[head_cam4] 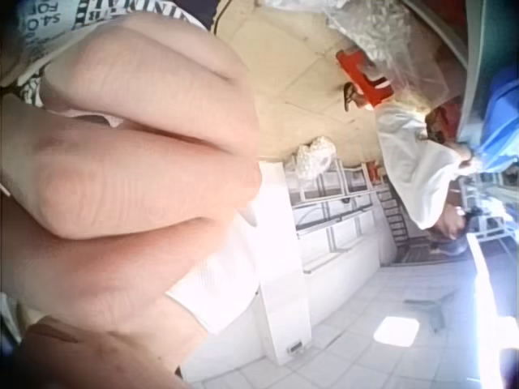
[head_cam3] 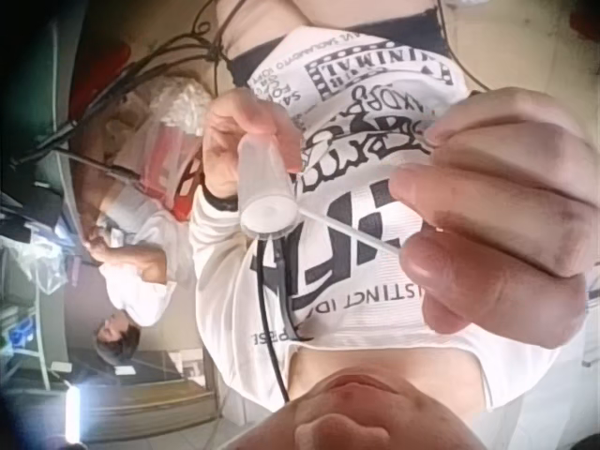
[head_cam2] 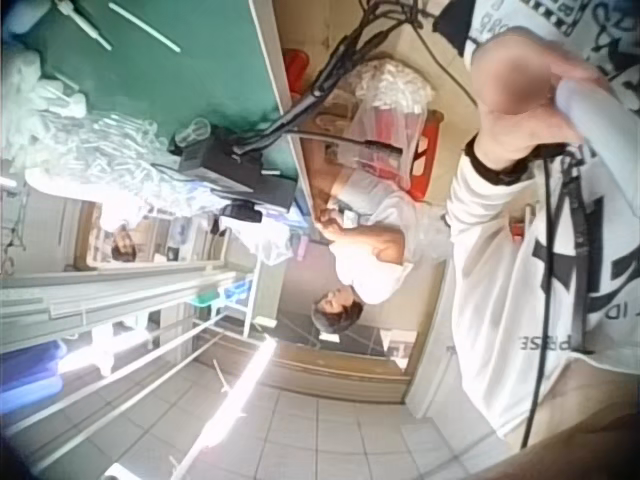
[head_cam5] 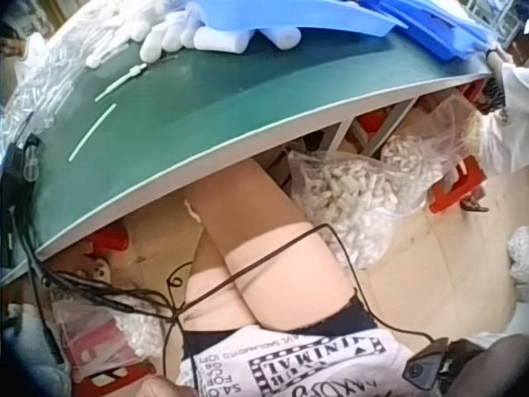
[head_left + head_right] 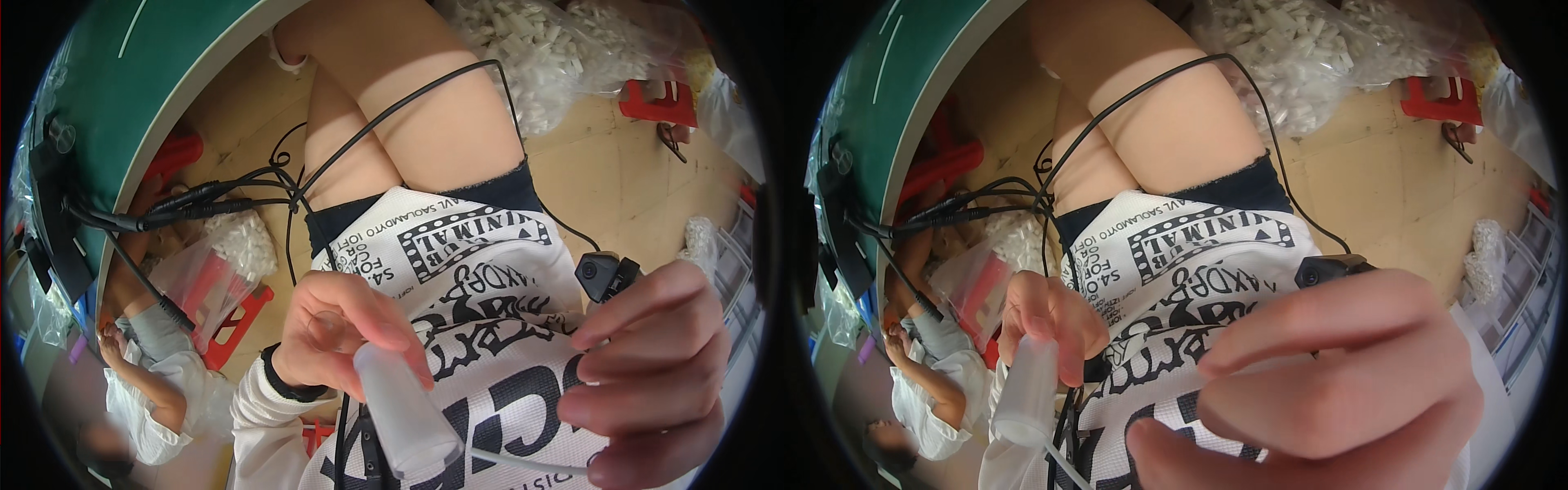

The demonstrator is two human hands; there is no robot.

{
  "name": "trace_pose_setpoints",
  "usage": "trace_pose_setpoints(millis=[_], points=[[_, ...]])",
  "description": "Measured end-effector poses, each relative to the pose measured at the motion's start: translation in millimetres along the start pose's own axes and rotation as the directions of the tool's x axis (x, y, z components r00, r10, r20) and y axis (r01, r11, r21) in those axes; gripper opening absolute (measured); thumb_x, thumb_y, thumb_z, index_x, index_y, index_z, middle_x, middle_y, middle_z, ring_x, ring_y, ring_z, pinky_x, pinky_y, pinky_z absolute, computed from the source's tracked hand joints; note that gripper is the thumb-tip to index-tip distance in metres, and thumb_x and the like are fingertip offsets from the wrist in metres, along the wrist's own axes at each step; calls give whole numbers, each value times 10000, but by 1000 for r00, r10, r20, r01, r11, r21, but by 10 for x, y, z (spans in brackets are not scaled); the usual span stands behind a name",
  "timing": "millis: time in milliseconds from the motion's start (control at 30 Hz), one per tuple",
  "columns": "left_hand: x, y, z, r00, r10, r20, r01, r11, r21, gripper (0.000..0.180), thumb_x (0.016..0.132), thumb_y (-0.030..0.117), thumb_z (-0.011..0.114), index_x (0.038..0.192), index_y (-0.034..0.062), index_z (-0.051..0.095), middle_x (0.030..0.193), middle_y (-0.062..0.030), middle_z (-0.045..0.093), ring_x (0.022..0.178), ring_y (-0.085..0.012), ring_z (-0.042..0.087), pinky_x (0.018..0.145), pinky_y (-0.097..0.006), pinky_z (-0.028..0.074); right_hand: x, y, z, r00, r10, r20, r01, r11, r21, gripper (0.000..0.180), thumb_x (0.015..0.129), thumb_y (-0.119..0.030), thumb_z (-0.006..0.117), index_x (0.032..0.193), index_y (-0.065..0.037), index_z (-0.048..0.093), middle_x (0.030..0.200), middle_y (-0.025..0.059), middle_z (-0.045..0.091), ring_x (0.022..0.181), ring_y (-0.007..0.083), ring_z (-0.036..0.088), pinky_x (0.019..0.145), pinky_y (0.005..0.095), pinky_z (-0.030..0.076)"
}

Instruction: The person assembles small white cylindrical components by inserting a thin white rod into a clear plastic tube and then sliding a white cap over the tube. The person handles the parts by hand, repeating the process for multiple units on a green workbench.

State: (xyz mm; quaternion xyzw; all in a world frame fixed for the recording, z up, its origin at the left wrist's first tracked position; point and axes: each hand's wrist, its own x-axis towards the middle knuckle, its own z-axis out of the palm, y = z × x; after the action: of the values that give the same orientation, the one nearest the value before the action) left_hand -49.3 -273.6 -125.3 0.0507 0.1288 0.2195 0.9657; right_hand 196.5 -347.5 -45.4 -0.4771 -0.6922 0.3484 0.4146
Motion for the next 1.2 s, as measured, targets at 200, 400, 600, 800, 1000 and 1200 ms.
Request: trace_pose_setpoints(millis=[200, 400, 600, 800, 1000, 1200], points=[[-11, 17, 11, 1000, -30, 9, 31, 997, -68, 378, 624, -104, 705, 979, -86, 576, 915, -275, 613, 864, -386, 633, 730, -411, 533, 1, -37, -22, 1000, 7, -11, -7, 1000, -4, 234, 892, -358, 535, 936, -131, 567, 801, 51, 621, 644, 135, 534, 565, 252, 490], [-28, 12, 44, 999, -46, 13, 48, 994, -103, 385, 633, -138, 687, 998, -103, 570, 954, -255, 615, 924, -366, 621, 784, -395, 518, 7, -58, -95, 1000, -2, -16, 2, 1000, -3, 232, 889, -357, 539, 928, -130, 571, 804, 49, 623, 639, 132, 529, 562, 249, 488], [-24, 27, 22, 997, -60, 42, 65, 990, -127, 384, 642, -130, 691, 1005, -105, 568, 981, -253, 610, 943, -345, 617, 802, -378, 509, 7, -103, -76, 1000, 5, -20, -6, 1000, -23, 231, 887, -355, 543, 920, -129, 576, 807, 48, 625, 635, 129, 524, 560, 245, 486], [-19, 26, 16, 996, -70, 50, 76, 990, -115, 383, 644, -123, 698, 1006, -104, 571, 980, -248, 612, 939, -336, 620, 813, -367, 504, 43, -96, -34, 1000, -3, -3, 3, 999, -34, 230, 884, -354, 547, 912, -128, 580, 810, 47, 627, 631, 127, 519, 557, 242, 484], [7, 3, 10, 997, -67, 40, 69, 996, -54, 383, 639, -106, 717, 998, -90, 583, 974, -229, 622, 923, -324, 627, 819, -365, 502, 119, -55, 58, 999, -35, -4, 34, 995, -91, 229, 882, -353, 551, 905, -127, 584, 812, 45, 630, 626, 124, 514, 555, 239, 482], [-60, 2, 6, 991, 106, -82, -79, 956, 283, 377, 644, -108, 727, 992, -89, 585, 991, -214, 626, 921, -281, 634, 764, -325, 522, 219, 247, 278, 969, -234, -78, 222, 965, -139, 243, 871, -324, 573, 843, -83, 593, 767, 66, 617, 575, 136, 507, 510, 247, 470]])
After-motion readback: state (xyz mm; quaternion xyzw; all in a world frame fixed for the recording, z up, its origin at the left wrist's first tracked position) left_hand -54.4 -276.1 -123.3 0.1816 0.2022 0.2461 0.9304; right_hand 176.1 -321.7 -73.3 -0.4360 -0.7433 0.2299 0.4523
